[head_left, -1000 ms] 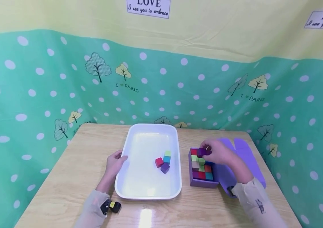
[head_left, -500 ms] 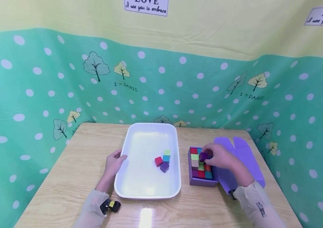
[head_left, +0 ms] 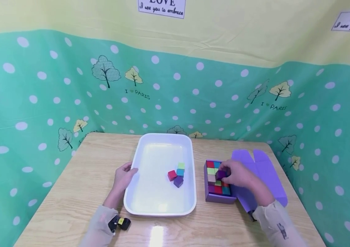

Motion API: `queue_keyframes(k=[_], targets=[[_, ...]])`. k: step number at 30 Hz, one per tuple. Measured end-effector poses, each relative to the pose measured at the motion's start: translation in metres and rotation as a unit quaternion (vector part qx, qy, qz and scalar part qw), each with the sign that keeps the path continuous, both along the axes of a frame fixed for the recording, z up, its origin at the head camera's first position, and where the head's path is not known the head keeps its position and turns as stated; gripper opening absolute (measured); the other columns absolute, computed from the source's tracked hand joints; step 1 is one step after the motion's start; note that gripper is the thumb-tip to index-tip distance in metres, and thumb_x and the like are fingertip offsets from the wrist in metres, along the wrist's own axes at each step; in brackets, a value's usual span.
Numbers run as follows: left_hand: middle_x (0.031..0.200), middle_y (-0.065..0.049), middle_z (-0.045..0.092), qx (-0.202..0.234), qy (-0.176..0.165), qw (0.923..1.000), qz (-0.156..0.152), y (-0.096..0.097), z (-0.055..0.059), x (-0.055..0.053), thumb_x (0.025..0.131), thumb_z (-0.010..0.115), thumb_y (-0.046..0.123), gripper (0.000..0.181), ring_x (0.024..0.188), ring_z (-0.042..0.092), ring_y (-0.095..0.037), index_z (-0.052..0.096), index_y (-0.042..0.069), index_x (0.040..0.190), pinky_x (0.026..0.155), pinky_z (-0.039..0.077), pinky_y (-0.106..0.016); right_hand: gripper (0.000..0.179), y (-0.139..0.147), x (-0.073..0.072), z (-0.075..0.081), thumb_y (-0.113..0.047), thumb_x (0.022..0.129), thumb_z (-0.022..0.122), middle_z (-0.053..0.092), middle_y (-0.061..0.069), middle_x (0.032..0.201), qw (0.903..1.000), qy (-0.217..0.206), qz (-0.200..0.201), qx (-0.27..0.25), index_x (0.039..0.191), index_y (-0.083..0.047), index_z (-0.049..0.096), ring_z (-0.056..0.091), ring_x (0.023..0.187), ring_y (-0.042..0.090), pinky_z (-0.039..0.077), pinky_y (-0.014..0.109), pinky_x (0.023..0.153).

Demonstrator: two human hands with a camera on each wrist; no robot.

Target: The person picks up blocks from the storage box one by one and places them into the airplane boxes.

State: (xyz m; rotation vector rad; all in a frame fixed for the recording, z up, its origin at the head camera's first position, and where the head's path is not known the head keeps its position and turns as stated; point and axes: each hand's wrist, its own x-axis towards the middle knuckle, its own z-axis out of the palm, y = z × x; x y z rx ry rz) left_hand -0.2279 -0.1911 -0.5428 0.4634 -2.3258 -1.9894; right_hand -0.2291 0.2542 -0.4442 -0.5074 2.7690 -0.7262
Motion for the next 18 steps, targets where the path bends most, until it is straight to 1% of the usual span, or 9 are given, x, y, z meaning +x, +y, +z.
queue_keyframes(k=[6,11,14,18], targets=[[0.12,-0.028,0.061,0.006,0.004,1.0,0.003,0.0,0.0,0.0,0.085,0.066,0.007,0.047,0.101,0.062,-0.031,0.055,-0.005,0.13,0.082,0.056,-0.031,0.029,0.001,0.001,-0.006,-0.004,0.073,0.081,0.061,-0.001,0.087,0.9998,0.009,0.018,-0.002,0.098,-0.011,0.068,0.053,0.078,0.017,0.05,0.031,0.065],[0.122,-0.028,0.059,0.005,-0.002,1.0,0.0,0.0,0.0,0.002,0.086,0.065,0.007,0.048,0.105,0.06,-0.033,0.054,-0.006,0.131,0.087,0.055,-0.034,0.029,0.001,0.0,-0.01,-0.004,0.073,0.081,0.061,0.0,0.088,0.9999,0.004,0.002,0.01,0.096,-0.013,0.068,0.052,0.08,0.018,0.051,0.033,0.068],[0.123,-0.028,0.058,0.004,-0.004,1.0,-0.002,-0.001,0.001,0.003,0.086,0.065,0.008,0.049,0.107,0.059,-0.035,0.053,-0.006,0.132,0.089,0.054,-0.037,0.03,0.0,-0.001,-0.013,-0.004,0.073,0.082,0.061,0.001,0.089,0.9998,0.0,-0.005,0.02,0.098,-0.013,0.069,0.053,0.081,0.018,0.052,0.034,0.069],[0.124,-0.028,0.058,-0.001,0.0,1.0,-0.006,0.0,0.002,0.003,0.087,0.064,0.01,0.048,0.108,0.059,-0.036,0.054,-0.005,0.132,0.089,0.054,-0.039,0.03,-0.001,-0.002,-0.019,-0.006,0.072,0.083,0.061,0.0,0.089,0.9994,-0.002,-0.012,0.032,0.098,-0.014,0.069,0.054,0.081,0.017,0.053,0.033,0.069]])
